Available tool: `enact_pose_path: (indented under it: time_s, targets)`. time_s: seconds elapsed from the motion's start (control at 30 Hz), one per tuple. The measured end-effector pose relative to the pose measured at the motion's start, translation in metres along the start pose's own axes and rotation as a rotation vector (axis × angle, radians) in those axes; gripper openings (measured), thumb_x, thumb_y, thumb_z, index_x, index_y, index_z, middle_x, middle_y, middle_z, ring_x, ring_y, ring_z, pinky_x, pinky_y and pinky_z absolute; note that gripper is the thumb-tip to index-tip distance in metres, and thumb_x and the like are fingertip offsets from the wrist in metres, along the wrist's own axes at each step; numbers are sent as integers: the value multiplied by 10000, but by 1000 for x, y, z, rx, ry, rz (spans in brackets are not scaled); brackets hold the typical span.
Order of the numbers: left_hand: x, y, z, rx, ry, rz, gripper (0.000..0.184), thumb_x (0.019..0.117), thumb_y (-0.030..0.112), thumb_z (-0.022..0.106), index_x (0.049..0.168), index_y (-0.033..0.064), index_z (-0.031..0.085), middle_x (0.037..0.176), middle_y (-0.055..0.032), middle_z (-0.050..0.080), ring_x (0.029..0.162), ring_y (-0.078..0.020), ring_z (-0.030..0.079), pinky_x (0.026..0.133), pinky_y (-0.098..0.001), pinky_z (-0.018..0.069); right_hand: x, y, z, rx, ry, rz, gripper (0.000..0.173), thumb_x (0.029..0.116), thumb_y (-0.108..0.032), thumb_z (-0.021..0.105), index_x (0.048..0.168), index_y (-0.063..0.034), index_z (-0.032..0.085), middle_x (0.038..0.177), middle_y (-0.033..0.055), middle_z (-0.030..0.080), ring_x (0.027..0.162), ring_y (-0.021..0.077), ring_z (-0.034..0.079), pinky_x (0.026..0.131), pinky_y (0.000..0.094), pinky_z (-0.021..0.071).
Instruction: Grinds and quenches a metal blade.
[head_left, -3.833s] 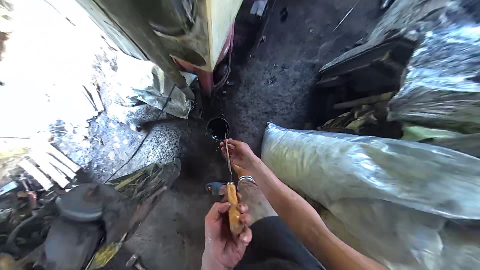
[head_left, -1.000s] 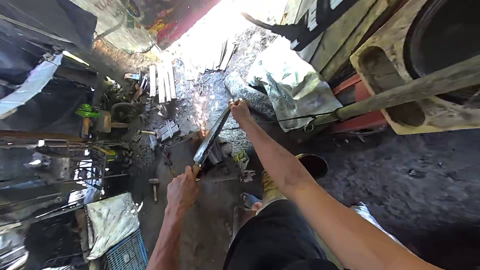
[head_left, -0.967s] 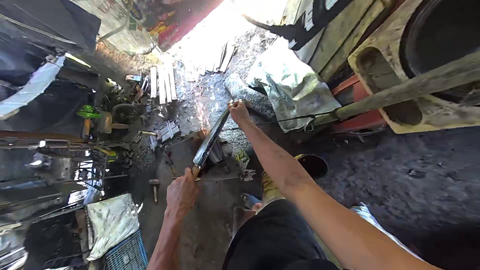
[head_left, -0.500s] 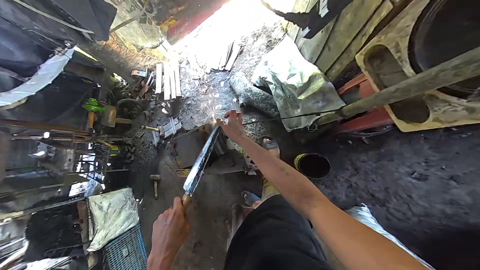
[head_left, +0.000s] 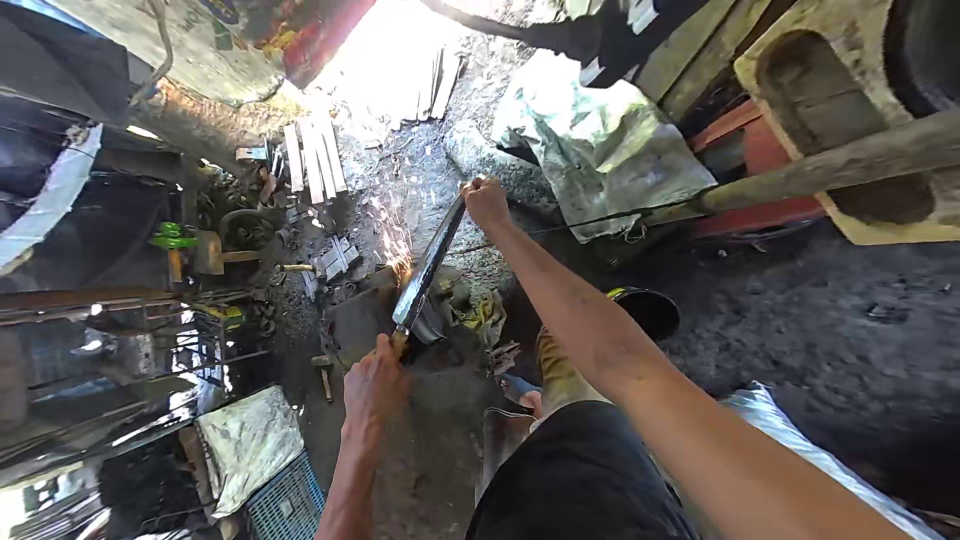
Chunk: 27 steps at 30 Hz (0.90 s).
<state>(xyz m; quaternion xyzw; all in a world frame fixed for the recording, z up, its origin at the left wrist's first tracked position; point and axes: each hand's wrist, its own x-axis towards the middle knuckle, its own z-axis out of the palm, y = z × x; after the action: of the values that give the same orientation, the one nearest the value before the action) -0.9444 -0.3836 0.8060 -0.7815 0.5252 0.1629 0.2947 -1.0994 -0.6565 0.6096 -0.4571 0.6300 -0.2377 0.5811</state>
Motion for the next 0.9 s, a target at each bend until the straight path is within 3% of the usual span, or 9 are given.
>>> enact_pose_path:
  time_s: [0.1, 0.23, 0.3, 0.47, 0.53, 0.63, 0.73, 0.9]
  targets:
    - [-31, -18, 12, -19, -5, -44, 411, 941, 273, 578, 1322, 118, 572, 938, -130, 729, 866, -347, 733, 726, -561, 581, -33, -1, 11, 33, -23, -25, 419, 1052, -428, 507, 1119, -41, 651, 1017, 175, 683, 976, 340, 676, 847, 595, 539]
    - [-68, -40, 25, -54, -40, -85, 393, 949, 282, 578, 1314, 136, 566, 943, -129, 729, 880, -349, 733, 739, -561, 582, -79, -6, 26, 86, -45, -37, 451, 1032, -423, 553, 1282, -48, 572, 1080, 171, 691, 1004, 331, 685, 880, 581, 549]
    - [-84, -47, 30, -61, -60, -105, 388, 951, 285, 582, 1307, 132, 565, 948, -129, 729, 890, -352, 733, 742, -557, 582, -93, -4, 33, 95, -46, -80, 457, 1024, -413, 574, 1266, -25, 562, 1088, 183, 669, 1002, 332, 670, 882, 567, 544]
    - [-127, -66, 52, -76, -50, -130, 369, 940, 276, 588, 1276, 125, 572, 922, -117, 724, 865, -340, 731, 722, -544, 584, -128, 1, 48, 12, -20, -140, 606, 959, -486, 651, 1331, -20, 549, 1364, 290, 525, 1276, 460, 525, 1018, 629, 481]
    - [-148, -71, 56, -73, -55, -146, 367, 938, 263, 599, 1273, 116, 577, 908, -120, 724, 849, -337, 732, 713, -535, 585, -143, 4, 54, -34, -15, -179, 639, 934, -495, 683, 1344, -23, 550, 1397, 301, 500, 1315, 476, 490, 1061, 633, 453]
    - [-167, -75, 53, -62, -90, -182, 371, 934, 263, 602, 1279, 130, 579, 891, -108, 725, 837, -326, 734, 706, -530, 584, -159, 4, 60, -71, -31, -203, 614, 916, -502, 702, 1306, -44, 580, 1397, 283, 495, 1312, 466, 489, 1034, 630, 467]
    - [-146, -71, 49, -66, -57, -155, 358, 921, 248, 616, 1253, 116, 590, 871, -114, 719, 818, -330, 731, 693, -531, 581, -146, 1, 58, -48, -48, -179, 566, 941, -483, 679, 1264, -27, 594, 1382, 279, 496, 1312, 452, 486, 1055, 611, 459]
    - [-44, -29, 21, -51, -3, -45, 384, 935, 251, 588, 1296, 119, 581, 912, -139, 726, 838, -360, 730, 705, -566, 576, -60, -4, 20, -93, 7, -128, 506, 1021, -452, 545, 1220, 0, 656, 1300, 274, 584, 1263, 438, 548, 1051, 604, 470]
